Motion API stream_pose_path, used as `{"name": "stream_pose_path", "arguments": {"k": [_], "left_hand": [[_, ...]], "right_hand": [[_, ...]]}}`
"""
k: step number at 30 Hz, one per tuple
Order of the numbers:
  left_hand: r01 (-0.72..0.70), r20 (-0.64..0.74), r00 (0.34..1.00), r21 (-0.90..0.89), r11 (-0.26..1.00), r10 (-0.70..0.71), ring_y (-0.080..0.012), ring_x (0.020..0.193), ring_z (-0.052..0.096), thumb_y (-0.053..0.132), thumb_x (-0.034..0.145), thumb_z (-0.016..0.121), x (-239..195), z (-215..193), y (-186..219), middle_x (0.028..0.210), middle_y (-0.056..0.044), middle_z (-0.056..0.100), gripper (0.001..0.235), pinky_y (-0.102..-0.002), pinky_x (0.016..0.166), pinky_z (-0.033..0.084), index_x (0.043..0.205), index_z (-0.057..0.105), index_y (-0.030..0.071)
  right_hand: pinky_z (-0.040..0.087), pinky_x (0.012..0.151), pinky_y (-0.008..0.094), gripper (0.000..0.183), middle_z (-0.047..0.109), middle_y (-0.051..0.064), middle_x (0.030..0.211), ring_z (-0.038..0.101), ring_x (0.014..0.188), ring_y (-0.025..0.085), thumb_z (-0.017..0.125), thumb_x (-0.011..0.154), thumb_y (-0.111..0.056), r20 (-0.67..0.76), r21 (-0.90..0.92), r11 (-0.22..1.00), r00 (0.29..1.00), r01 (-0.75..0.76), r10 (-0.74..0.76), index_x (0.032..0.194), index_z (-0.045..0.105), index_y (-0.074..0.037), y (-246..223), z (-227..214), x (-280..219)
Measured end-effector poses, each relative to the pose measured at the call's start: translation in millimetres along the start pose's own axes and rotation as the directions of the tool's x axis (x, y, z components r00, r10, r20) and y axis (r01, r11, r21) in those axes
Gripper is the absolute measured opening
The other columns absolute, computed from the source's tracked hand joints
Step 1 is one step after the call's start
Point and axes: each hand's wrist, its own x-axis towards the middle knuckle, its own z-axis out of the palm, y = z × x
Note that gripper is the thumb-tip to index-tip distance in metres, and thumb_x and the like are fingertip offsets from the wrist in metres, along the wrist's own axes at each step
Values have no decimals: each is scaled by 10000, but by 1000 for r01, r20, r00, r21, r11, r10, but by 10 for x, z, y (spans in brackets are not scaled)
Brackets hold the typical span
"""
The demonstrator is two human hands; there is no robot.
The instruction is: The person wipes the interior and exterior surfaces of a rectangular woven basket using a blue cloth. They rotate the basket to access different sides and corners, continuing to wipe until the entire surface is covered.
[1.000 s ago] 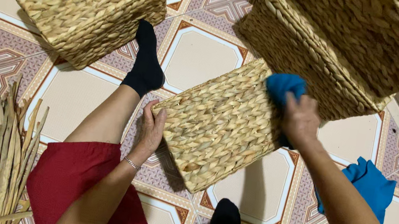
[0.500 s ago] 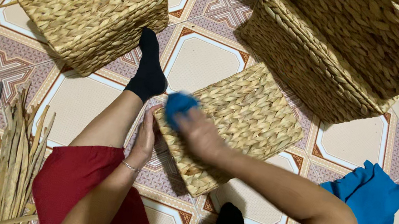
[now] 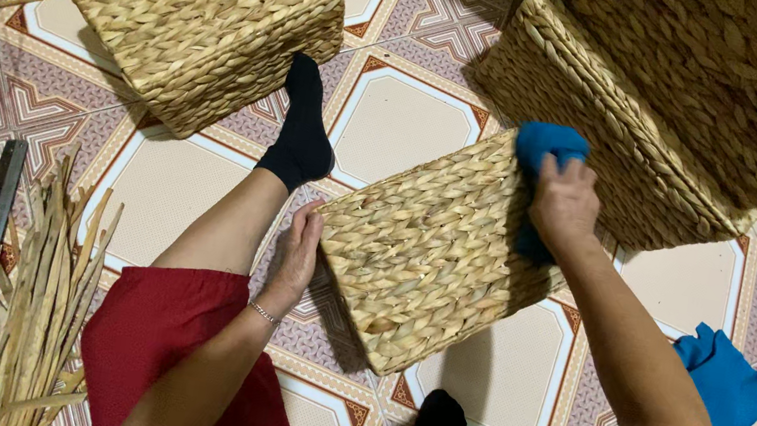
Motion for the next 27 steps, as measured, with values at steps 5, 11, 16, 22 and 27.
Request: {"name": "stream_pose_path", "arguments": {"k": [5, 11, 16, 22, 27], "left_hand": [[14, -31, 999, -16, 1000, -15, -306, 1052, 658, 498, 1050, 362, 8, 72, -84, 1100, -199, 697, 552, -409, 936, 476, 1421, 522, 122], [158, 0, 987, -4, 987, -158, -349, 907, 587, 477, 1082, 322, -23, 77, -101, 967, -265, 603, 557, -450, 839, 466, 1478, 542, 152], [-381, -5, 925, -5, 925, 381, -276, 1071, 599, 531, 1100, 436, -96, -49, -59, 1178, -206, 621, 617, -387, 950, 464, 1470, 430, 36], [-58, 10, 998, -42, 997, 59, -249, 1027, 629, 433, 1059, 434, -41, 29, -117, 1104, -163, 672, 518, -384, 916, 480, 1444, 488, 90], [-161, -66, 986, -128, 979, 154, -274, 1023, 591, 423, 1097, 414, -34, 166, -240, 1101, -169, 637, 514, -411, 914, 474, 1468, 457, 70]], "right_hand": [[554, 734, 542, 552, 566, 258, 1168, 578, 1026, 423, 692, 824, -68, 12, 184, 983, 1000, -7, 5, 1349, 524, -50, -468, 222, -131], [571, 774, 521, 663, 617, 238, 1102, 593, 987, 390, 709, 660, -28, -225, 453, 660, 793, 599, -566, 1294, 534, 56, -1920, -492, -772], [601, 650, 373, 748, 594, 242, 1061, 595, 921, 350, 713, 700, 49, -68, 487, 517, 621, 704, -781, 1423, 519, 42, -2198, -986, -1222], [573, 603, 409, 542, 606, 159, 986, 600, 841, 296, 740, 841, -94, 15, 413, 730, 797, 545, -603, 1357, 577, -121, -1149, -691, -1130], [527, 640, 493, 494, 562, 223, 991, 577, 883, 395, 724, 833, -122, 36, 102, 987, 991, 122, -127, 1297, 570, -50, -75, -377, -898]]}}
